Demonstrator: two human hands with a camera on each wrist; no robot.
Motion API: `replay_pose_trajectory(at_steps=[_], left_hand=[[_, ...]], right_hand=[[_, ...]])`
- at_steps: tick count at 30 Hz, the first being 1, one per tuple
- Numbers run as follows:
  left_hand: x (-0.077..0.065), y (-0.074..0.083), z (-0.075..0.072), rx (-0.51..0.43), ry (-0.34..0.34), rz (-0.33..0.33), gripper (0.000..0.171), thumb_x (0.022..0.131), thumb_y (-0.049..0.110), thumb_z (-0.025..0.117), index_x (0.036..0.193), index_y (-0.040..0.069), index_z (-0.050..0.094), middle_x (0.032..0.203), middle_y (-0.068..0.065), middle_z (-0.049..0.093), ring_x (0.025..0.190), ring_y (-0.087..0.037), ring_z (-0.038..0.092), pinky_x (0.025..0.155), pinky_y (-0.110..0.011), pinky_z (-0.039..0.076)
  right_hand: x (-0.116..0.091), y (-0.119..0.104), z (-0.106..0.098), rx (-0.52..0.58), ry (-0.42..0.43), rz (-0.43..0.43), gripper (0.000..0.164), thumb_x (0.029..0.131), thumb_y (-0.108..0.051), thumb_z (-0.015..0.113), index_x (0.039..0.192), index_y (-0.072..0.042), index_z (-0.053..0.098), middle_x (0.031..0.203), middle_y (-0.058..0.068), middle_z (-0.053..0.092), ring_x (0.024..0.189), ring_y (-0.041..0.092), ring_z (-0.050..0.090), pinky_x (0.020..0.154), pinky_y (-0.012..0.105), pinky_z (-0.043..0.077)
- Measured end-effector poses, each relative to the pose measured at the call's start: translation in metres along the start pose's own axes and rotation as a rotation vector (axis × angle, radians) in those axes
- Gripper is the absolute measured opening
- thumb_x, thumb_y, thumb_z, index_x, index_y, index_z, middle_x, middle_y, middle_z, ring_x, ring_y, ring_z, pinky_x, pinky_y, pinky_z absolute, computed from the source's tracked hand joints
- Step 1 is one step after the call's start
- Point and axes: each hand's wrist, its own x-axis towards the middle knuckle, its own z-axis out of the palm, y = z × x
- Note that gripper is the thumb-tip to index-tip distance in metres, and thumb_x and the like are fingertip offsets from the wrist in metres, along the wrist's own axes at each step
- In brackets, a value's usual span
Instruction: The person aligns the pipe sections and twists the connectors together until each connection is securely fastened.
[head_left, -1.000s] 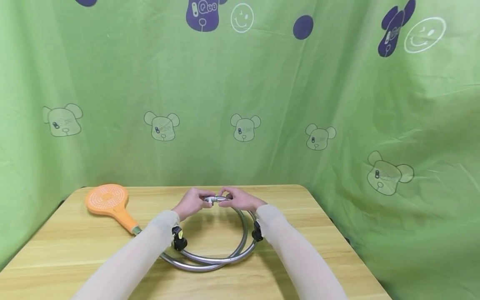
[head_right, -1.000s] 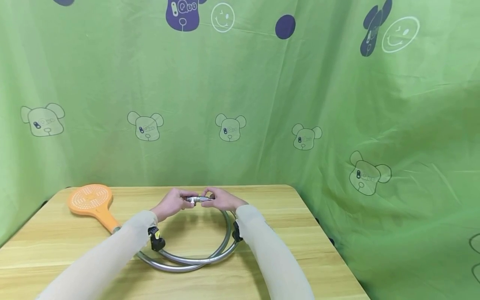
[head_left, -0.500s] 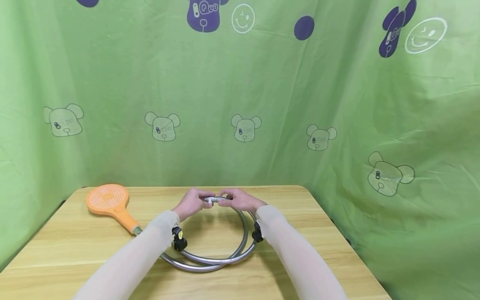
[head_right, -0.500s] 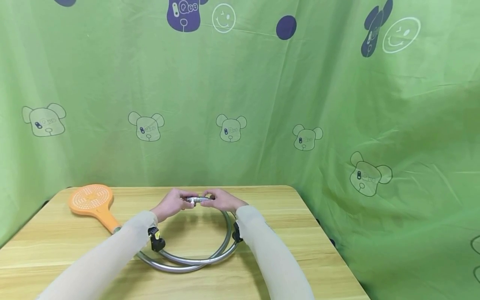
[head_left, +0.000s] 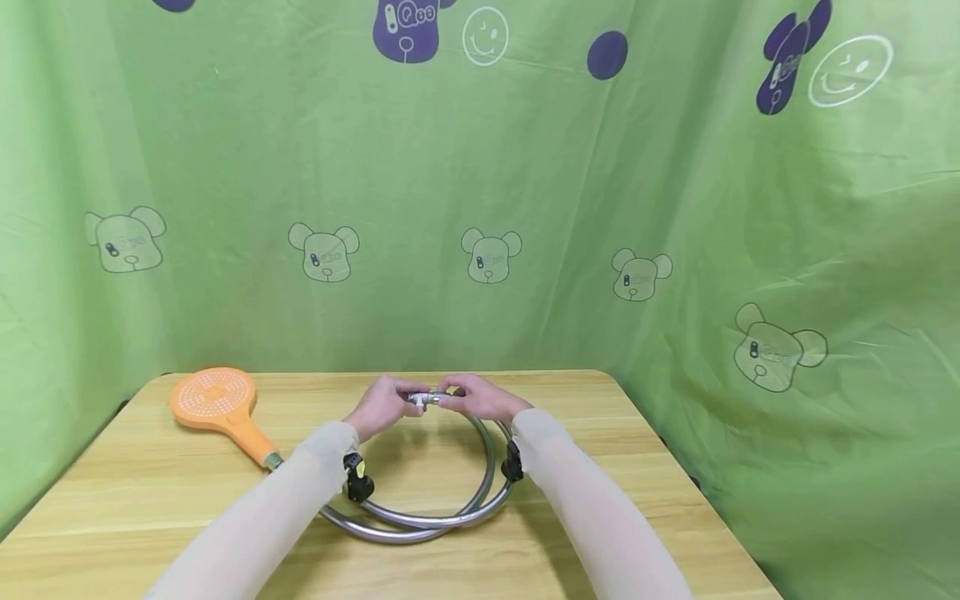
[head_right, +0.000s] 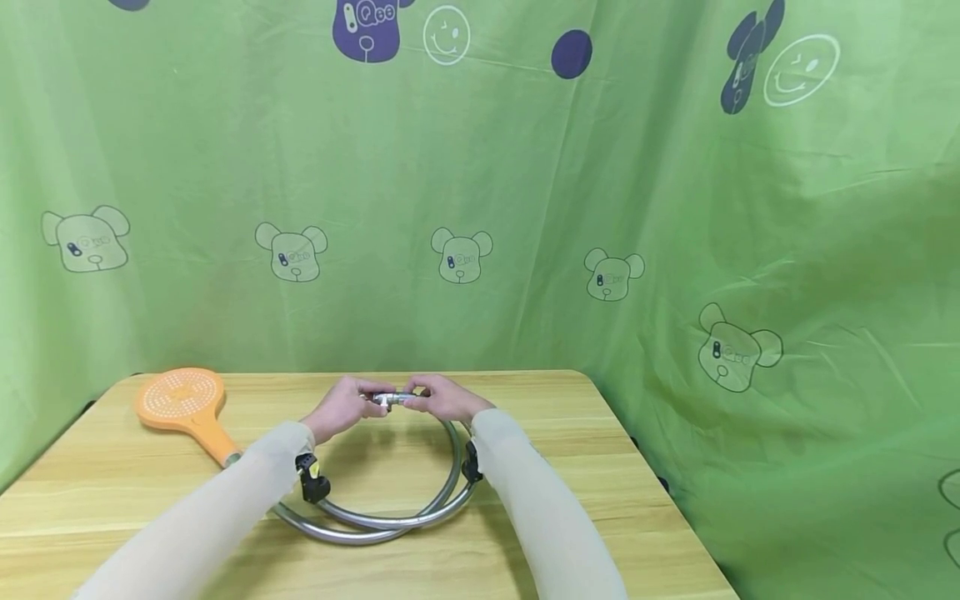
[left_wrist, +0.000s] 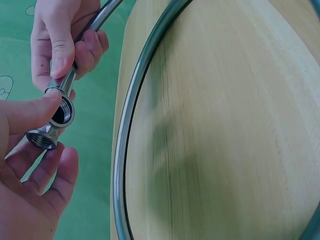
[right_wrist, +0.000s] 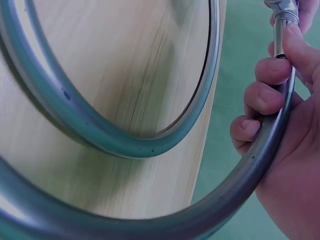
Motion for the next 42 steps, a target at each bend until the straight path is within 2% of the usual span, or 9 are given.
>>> replay_pose_trajectory(at_steps=[3, 9, 16, 20, 24, 26, 31, 36, 42], left_hand=[[0.001, 0.002, -0.001, -0.003, 0.0, -0.023, 0.048, 0.076, 0.002, 0.082, 0.122, 0.012, 0.073, 0.111, -0.005, 0.076, 0.092, -0.017, 0.068, 0.088, -0.037, 0.056], [0.002, 0.004, -0.001, 0.009, 0.009, -0.03, 0.047, 0.075, 0.002, 0.082, 0.12, 0.013, 0.074, 0.11, -0.005, 0.076, 0.093, -0.018, 0.068, 0.087, -0.038, 0.055], [0.002, 0.005, -0.001, 0.007, 0.02, -0.034, 0.046, 0.075, 0.001, 0.081, 0.118, 0.016, 0.075, 0.109, -0.003, 0.076, 0.093, -0.017, 0.067, 0.088, -0.037, 0.053], [0.003, 0.005, -0.001, 0.007, 0.025, -0.026, 0.046, 0.077, -0.001, 0.08, 0.119, 0.016, 0.075, 0.113, -0.004, 0.075, 0.095, -0.019, 0.067, 0.089, -0.04, 0.054], [0.005, 0.004, -0.001, 0.037, 0.043, 0.013, 0.045, 0.078, -0.001, 0.079, 0.119, 0.016, 0.075, 0.119, -0.006, 0.073, 0.099, -0.021, 0.066, 0.091, -0.041, 0.055], [0.006, 0.005, -0.001, 0.06, 0.053, 0.031, 0.045, 0.078, 0.0, 0.078, 0.12, 0.016, 0.075, 0.121, -0.006, 0.072, 0.104, -0.023, 0.065, 0.094, -0.043, 0.054], [0.007, 0.008, -0.002, 0.062, 0.074, 0.045, 0.045, 0.08, 0.004, 0.077, 0.124, 0.014, 0.072, 0.133, -0.01, 0.065, 0.125, -0.033, 0.056, 0.107, -0.053, 0.046], [0.006, 0.008, -0.005, 0.059, 0.136, 0.043, 0.04, 0.083, 0.011, 0.076, 0.123, 0.011, 0.072, 0.139, -0.015, 0.06, 0.13, -0.037, 0.054, 0.112, -0.056, 0.042], [0.002, 0.004, -0.008, 0.018, 0.154, 0.008, 0.028, 0.087, 0.015, 0.075, 0.114, 0.01, 0.075, 0.12, -0.01, 0.072, 0.113, -0.03, 0.066, 0.102, -0.05, 0.051]], right_hand=[[0.001, 0.0, -0.001, 0.006, -0.008, -0.008, 0.017, 0.102, -0.033, 0.059, 0.111, -0.02, 0.065, 0.101, 0.006, 0.065, 0.091, 0.026, 0.061, 0.077, 0.036, 0.048], [0.001, 0.001, -0.002, 0.036, -0.016, 0.007, 0.018, 0.101, -0.034, 0.06, 0.112, -0.021, 0.065, 0.098, 0.007, 0.064, 0.097, 0.036, 0.06, 0.084, 0.045, 0.051], [0.001, 0.001, -0.002, 0.039, -0.019, 0.005, 0.028, 0.102, -0.032, 0.059, 0.118, -0.01, 0.064, 0.087, 0.012, 0.057, 0.082, 0.031, 0.054, 0.068, 0.03, 0.044], [0.001, 0.002, -0.002, 0.049, -0.004, 0.016, 0.027, 0.101, -0.034, 0.06, 0.117, -0.013, 0.065, 0.087, 0.01, 0.059, 0.081, 0.029, 0.055, 0.067, 0.029, 0.043], [-0.001, 0.0, -0.002, 0.064, 0.019, 0.038, 0.026, 0.1, -0.037, 0.061, 0.117, -0.018, 0.067, 0.089, 0.008, 0.061, 0.079, 0.024, 0.055, 0.07, 0.035, 0.048], [-0.001, -0.001, -0.003, 0.065, 0.029, 0.043, 0.026, 0.099, -0.039, 0.063, 0.116, -0.021, 0.067, 0.09, 0.009, 0.063, 0.081, 0.027, 0.057, 0.075, 0.044, 0.052], [-0.003, 0.0, -0.007, 0.076, 0.051, 0.044, 0.023, 0.097, -0.035, 0.065, 0.116, -0.021, 0.068, 0.104, 0.021, 0.068, 0.1, 0.045, 0.061, 0.086, 0.05, 0.053], [-0.007, 0.01, -0.01, 0.078, 0.12, 0.067, 0.026, 0.099, -0.028, 0.064, 0.119, -0.013, 0.067, 0.103, 0.022, 0.069, 0.096, 0.044, 0.063, 0.079, 0.044, 0.053], [-0.012, 0.029, -0.013, 0.084, 0.256, 0.103, 0.02, 0.097, -0.025, 0.067, 0.108, -0.008, 0.069, 0.093, 0.009, 0.065, 0.084, 0.03, 0.059, 0.066, 0.028, 0.046]])
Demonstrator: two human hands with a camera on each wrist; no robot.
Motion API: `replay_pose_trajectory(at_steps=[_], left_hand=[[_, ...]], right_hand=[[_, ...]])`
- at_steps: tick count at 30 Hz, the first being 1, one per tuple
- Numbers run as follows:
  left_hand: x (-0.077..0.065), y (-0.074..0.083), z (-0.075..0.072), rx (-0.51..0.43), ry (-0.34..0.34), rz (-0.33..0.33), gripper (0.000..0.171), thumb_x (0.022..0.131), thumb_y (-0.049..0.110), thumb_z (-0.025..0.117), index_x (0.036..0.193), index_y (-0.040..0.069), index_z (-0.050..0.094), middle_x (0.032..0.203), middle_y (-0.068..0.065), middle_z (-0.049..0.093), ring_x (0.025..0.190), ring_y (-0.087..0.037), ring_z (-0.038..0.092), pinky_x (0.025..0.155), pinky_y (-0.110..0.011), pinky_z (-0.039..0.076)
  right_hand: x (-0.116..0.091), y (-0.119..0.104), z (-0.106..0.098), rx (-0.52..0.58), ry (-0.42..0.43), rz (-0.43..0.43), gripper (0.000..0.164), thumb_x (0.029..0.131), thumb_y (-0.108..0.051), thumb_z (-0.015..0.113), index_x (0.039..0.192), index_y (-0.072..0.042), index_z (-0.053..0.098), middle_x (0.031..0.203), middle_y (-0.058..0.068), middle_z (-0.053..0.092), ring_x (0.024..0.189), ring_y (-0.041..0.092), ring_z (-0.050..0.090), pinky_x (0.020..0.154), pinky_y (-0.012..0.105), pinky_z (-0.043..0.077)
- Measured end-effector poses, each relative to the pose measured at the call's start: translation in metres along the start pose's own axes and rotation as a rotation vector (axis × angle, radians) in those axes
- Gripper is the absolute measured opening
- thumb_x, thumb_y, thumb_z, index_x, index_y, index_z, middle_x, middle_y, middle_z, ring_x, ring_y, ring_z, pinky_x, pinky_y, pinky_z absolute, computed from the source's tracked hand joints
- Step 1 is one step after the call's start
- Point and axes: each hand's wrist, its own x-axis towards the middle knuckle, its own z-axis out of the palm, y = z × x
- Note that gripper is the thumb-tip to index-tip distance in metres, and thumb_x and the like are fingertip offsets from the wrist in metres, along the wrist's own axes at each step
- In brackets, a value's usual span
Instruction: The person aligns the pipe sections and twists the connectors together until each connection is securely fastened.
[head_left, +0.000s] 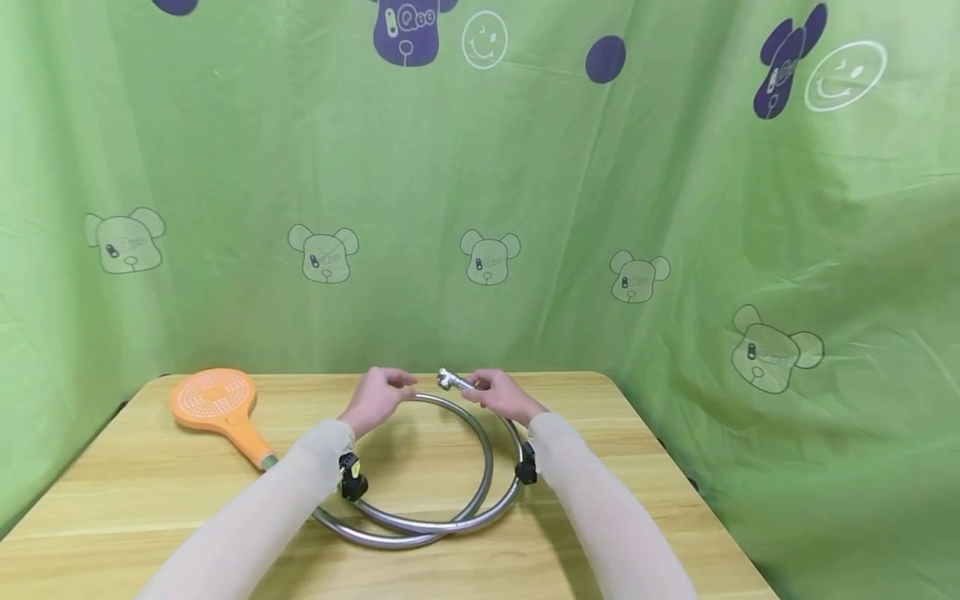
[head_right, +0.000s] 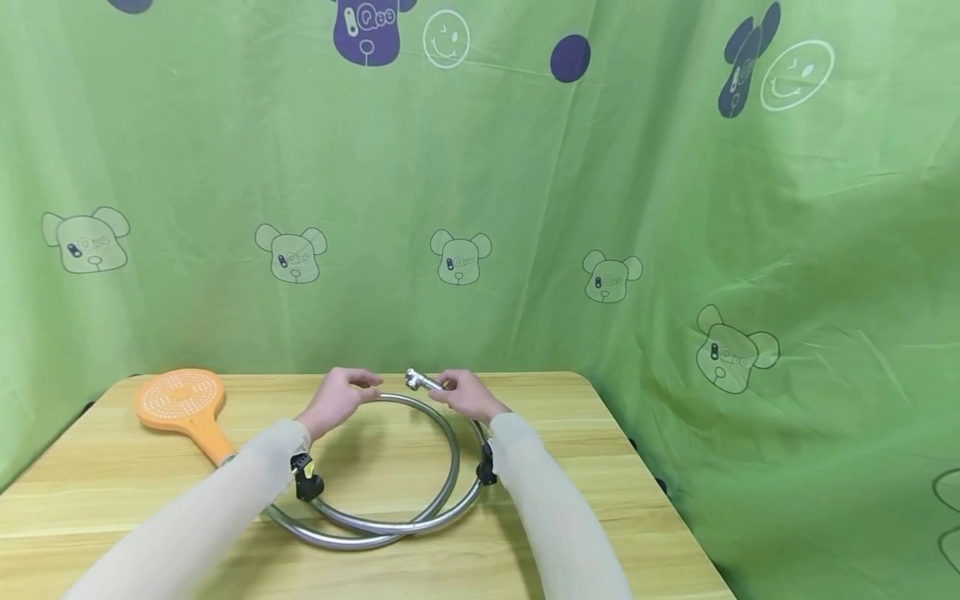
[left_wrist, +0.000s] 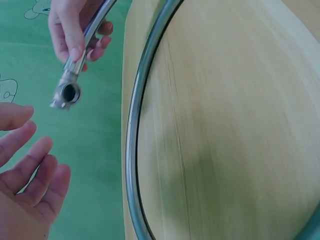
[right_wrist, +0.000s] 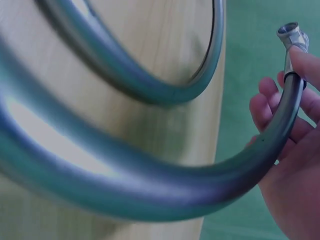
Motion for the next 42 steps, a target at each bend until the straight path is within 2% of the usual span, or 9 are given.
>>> replay_pose_trajectory(at_steps=[3, 9, 15, 23, 28, 34, 39, 42], left_hand=[[-0.002, -0.002, -0.001, 0.004, 0.001, -0.01, 0.024, 0.088, 0.016, 0.074, 0.112, 0.01, 0.076, 0.115, -0.009, 0.074, 0.108, -0.028, 0.068, 0.1, -0.048, 0.053], [-0.005, -0.006, -0.005, 0.041, -0.005, -0.015, 0.021, 0.092, 0.017, 0.071, 0.111, 0.009, 0.075, 0.112, -0.01, 0.074, 0.106, -0.027, 0.068, 0.098, -0.047, 0.055], [-0.007, -0.012, -0.007, 0.033, 0.002, -0.021, 0.023, 0.093, 0.014, 0.07, 0.115, 0.009, 0.073, 0.114, -0.009, 0.074, 0.107, -0.027, 0.068, 0.097, -0.047, 0.055], [-0.009, -0.018, -0.007, 0.011, 0.018, -0.027, 0.025, 0.093, 0.014, 0.069, 0.117, 0.008, 0.073, 0.117, -0.012, 0.073, 0.109, -0.029, 0.067, 0.098, -0.047, 0.055], [-0.012, -0.02, -0.006, 0.004, 0.013, -0.015, 0.026, 0.092, 0.012, 0.069, 0.117, 0.006, 0.073, 0.117, -0.016, 0.073, 0.108, -0.03, 0.068, 0.098, -0.048, 0.054], [-0.016, -0.023, -0.003, 0.027, 0.0, -0.028, 0.026, 0.092, 0.014, 0.07, 0.116, 0.006, 0.073, 0.115, -0.013, 0.074, 0.108, -0.029, 0.068, 0.098, -0.048, 0.055], [-0.016, -0.02, -0.003, 0.049, -0.007, -0.027, 0.026, 0.092, 0.014, 0.069, 0.117, 0.005, 0.072, 0.116, -0.014, 0.073, 0.108, -0.028, 0.067, 0.098, -0.047, 0.055], [-0.017, -0.018, -0.003, 0.067, -0.01, -0.018, 0.028, 0.092, 0.013, 0.069, 0.118, 0.004, 0.071, 0.116, -0.014, 0.073, 0.108, -0.029, 0.067, 0.098, -0.047, 0.055]], right_hand=[[-0.001, 0.01, -0.002, -0.013, 0.049, 0.023, 0.019, 0.096, -0.025, 0.068, 0.105, -0.008, 0.07, 0.095, 0.007, 0.064, 0.083, 0.021, 0.056, 0.068, 0.028, 0.046], [-0.001, 0.024, -0.003, -0.062, 0.132, 0.069, 0.016, 0.093, -0.025, 0.072, 0.101, -0.01, 0.072, 0.096, 0.005, 0.069, 0.087, 0.019, 0.058, 0.073, 0.03, 0.049], [0.002, 0.042, -0.003, -0.1, 0.153, 0.116, 0.014, 0.092, -0.024, 0.073, 0.095, -0.011, 0.072, 0.095, 0.009, 0.07, 0.083, 0.019, 0.058, 0.07, 0.03, 0.049], [-0.003, 0.058, -0.003, -0.166, 0.203, 0.165, 0.018, 0.09, -0.021, 0.075, 0.092, -0.003, 0.072, 0.093, 0.01, 0.07, 0.082, 0.021, 0.059, 0.067, 0.031, 0.05], [-0.004, 0.065, -0.003, -0.205, 0.208, 0.218, 0.017, 0.09, -0.024, 0.075, 0.088, -0.007, 0.071, 0.085, 0.005, 0.067, 0.077, 0.02, 0.057, 0.063, 0.028, 0.048], [-0.009, 0.071, -0.004, -0.223, 0.194, 0.249, 0.018, 0.09, -0.027, 0.076, 0.087, -0.01, 0.07, 0.08, 0.003, 0.064, 0.074, 0.019, 0.055, 0.061, 0.028, 0.046], [-0.009, 0.07, -0.006, -0.255, 0.187, 0.257, 0.018, 0.09, -0.028, 0.076, 0.088, -0.01, 0.072, 0.08, 0.004, 0.065, 0.072, 0.019, 0.054, 0.059, 0.029, 0.045], [-0.009, 0.068, -0.008, -0.272, 0.193, 0.274, 0.02, 0.089, -0.03, 0.076, 0.091, -0.01, 0.074, 0.085, 0.004, 0.068, 0.075, 0.02, 0.058, 0.063, 0.031, 0.049]])
